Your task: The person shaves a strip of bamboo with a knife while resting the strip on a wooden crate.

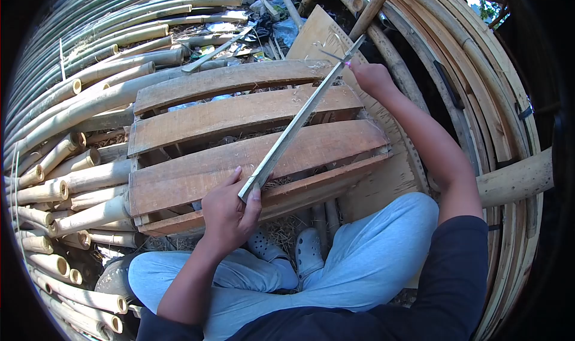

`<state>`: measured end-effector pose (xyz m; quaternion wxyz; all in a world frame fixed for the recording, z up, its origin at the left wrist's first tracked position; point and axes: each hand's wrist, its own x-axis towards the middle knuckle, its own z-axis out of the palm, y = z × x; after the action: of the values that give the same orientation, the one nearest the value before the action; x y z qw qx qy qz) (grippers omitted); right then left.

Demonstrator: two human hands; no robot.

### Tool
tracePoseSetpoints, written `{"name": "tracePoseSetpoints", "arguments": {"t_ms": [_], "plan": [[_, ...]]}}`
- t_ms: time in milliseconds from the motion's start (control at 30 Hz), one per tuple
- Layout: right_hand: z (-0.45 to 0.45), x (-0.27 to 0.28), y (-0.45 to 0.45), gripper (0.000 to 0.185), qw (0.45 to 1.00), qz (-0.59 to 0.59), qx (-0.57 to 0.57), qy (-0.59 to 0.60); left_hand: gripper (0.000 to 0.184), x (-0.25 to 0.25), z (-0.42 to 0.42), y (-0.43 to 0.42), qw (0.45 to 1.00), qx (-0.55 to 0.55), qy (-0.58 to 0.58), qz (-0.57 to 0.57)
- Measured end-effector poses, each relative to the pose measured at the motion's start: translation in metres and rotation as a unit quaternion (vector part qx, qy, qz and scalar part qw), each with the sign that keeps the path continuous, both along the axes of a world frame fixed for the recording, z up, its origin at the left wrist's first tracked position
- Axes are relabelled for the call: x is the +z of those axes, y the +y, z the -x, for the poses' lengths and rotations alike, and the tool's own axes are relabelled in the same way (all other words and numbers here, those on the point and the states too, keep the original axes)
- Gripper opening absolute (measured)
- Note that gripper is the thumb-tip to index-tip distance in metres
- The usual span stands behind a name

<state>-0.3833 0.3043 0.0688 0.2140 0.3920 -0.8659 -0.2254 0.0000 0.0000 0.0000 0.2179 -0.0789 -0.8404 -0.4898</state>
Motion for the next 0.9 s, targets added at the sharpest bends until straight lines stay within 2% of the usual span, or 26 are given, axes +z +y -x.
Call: {"name": "tracePoseSetpoints", "arguments": {"t_ms": [33,67,100,167,200,233,267,300,367,433,467,567,600,700,833,900], "plan": [[0.013,-0.002,0.01,0.026,0.994,0.051,-0.085,0.041,0.032,-0.002,-0.001,0.001,1.0,0.007,0.0,0.016],[0.013,0.004,0.005,0.023,0.995,-0.011,-0.077,0.059,0.033,-0.001,0.0,-0.001,0.999,0.015,0.003,0.035],[0.011,-0.001,-0.007,0.023,0.994,0.011,-0.082,0.067,0.033,0.005,0.006,-0.013,0.998,0.012,0.013,0.057],[-0.011,0.0,-0.025,0.019,0.992,-0.031,0.122,0.028,0.035,0.019,0.003,-0.017,0.996,-0.018,-0.066,0.056],[-0.014,0.005,-0.021,0.017,0.991,-0.083,0.092,0.046,0.035,0.017,0.002,-0.014,0.997,-0.015,-0.049,0.059],[0.024,0.0,0.005,0.017,0.987,-0.029,-0.12,0.099,0.035,0.016,0.0,-0.011,0.997,-0.018,-0.051,0.059],[0.06,-0.006,0.036,0.017,0.932,0.025,-0.329,0.147,0.035,0.015,-0.002,-0.007,0.997,-0.014,-0.055,0.051],[0.057,0.006,0.043,0.017,0.932,0.029,-0.33,0.148,0.035,0.015,0.0,-0.007,0.998,-0.005,-0.055,0.044],[0.035,0.039,0.045,0.018,0.953,0.017,-0.265,0.149,0.035,0.017,-0.001,-0.008,0.997,-0.01,-0.06,0.043],[0.006,0.037,0.024,0.017,0.969,0.028,-0.228,0.088,0.035,0.017,-0.002,-0.004,0.997,-0.013,-0.062,0.035],[-0.014,0.038,0.006,0.015,0.966,0.041,-0.251,0.049,0.035,0.017,-0.002,-0.004,0.998,-0.01,-0.057,0.036],[-0.061,0.034,-0.032,0.028,0.965,0.095,-0.234,-0.072,0.034,0.012,0.002,-0.001,1.0,-0.003,-0.022,0.02],[-0.083,0.036,-0.044,0.029,0.963,0.107,-0.225,-0.101,0.034,0.01,0.003,0.0,1.0,0.005,0.009,0.005],[-0.141,0.044,-0.069,0.025,0.959,0.152,-0.191,-0.145,0.034,0.014,0.0,-0.002,1.0,0.0,-0.016,0.021],[-0.204,0.045,-0.067,0.028,0.937,0.227,-0.167,-0.206,0.034,0.019,-0.001,-0.002,1.0,-0.006,-0.024,0.01],[-0.231,0.049,-0.06,0.029,0.91,0.211,-0.19,-0.3,0.033,0.021,-0.002,-0.001,0.999,-0.008,-0.033,-0.008]]}}
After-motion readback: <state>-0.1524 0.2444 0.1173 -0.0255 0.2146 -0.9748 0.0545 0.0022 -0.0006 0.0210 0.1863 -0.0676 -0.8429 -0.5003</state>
